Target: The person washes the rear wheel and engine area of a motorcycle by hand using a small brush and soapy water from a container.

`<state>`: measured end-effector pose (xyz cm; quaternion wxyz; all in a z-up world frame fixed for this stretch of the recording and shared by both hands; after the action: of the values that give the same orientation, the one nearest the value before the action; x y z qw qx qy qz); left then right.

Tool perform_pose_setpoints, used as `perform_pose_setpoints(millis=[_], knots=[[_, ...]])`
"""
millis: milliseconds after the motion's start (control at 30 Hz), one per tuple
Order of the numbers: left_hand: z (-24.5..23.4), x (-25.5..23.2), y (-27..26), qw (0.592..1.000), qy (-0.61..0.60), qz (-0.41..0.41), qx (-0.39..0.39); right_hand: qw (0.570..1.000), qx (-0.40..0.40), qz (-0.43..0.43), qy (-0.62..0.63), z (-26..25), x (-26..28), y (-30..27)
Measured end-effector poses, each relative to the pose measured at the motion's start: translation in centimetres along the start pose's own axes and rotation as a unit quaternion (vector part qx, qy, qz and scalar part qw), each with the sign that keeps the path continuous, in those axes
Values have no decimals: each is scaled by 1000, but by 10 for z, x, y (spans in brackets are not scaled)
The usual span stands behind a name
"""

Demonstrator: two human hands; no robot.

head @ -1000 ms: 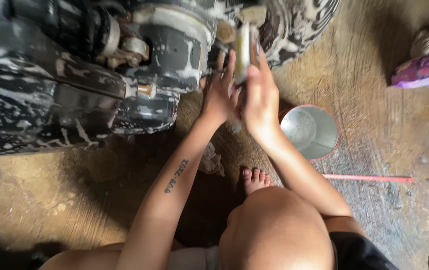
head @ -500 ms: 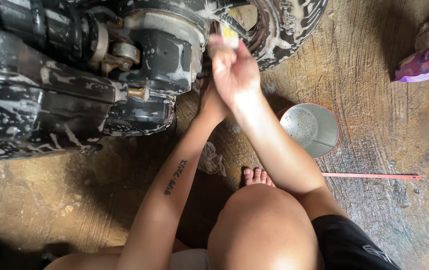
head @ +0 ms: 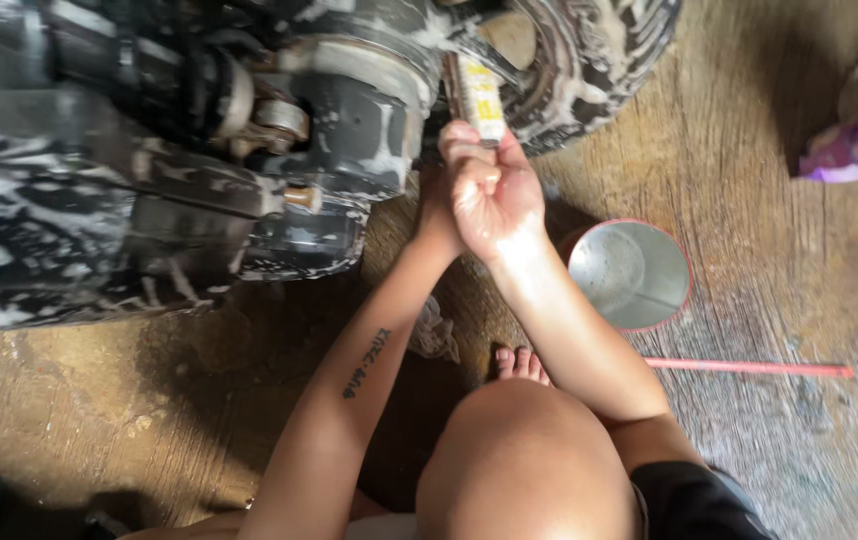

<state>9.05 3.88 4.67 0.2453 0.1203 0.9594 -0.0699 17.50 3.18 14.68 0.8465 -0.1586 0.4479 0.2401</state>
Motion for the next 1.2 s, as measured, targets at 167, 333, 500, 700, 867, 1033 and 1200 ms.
perform_pose_setpoints(millis=[167,333,500,700,867,1033,1200], knots=[[9,-4,-4,1000,-10,-14,14,996,23,-14,-86,6,12,17],[-1,-13,2,1000,-7,13,4,993,19,-69,-89,7,1,-8],[3,-11,0,1000,-12,-5,14,995,52,-75,-35,16,10,22],[-3,-19,0,1000,-1,14,-3,964,130,-90,-213,7,1,3],[-2,-19,2,1000,-14,-4,8,996,64,-57,-35,11,-10,-2],[-5,-26,6,1000,3,16,-7,992,63,-71,-78,15,-25,-1],[-2,-28,4,1000,-7,2,0,992,69,-3,-108,10,-28,-1]])
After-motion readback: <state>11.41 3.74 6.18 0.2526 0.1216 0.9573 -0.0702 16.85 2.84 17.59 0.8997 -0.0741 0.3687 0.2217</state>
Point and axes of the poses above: each hand's wrist, its own y-axis towards the middle knuckle, its own z-axis out of the palm, x = y × z, the point moved 2 cm from there along y, towards the middle knuckle, and after that the axes turned 6 degrees about y, right-handed, at the moved point
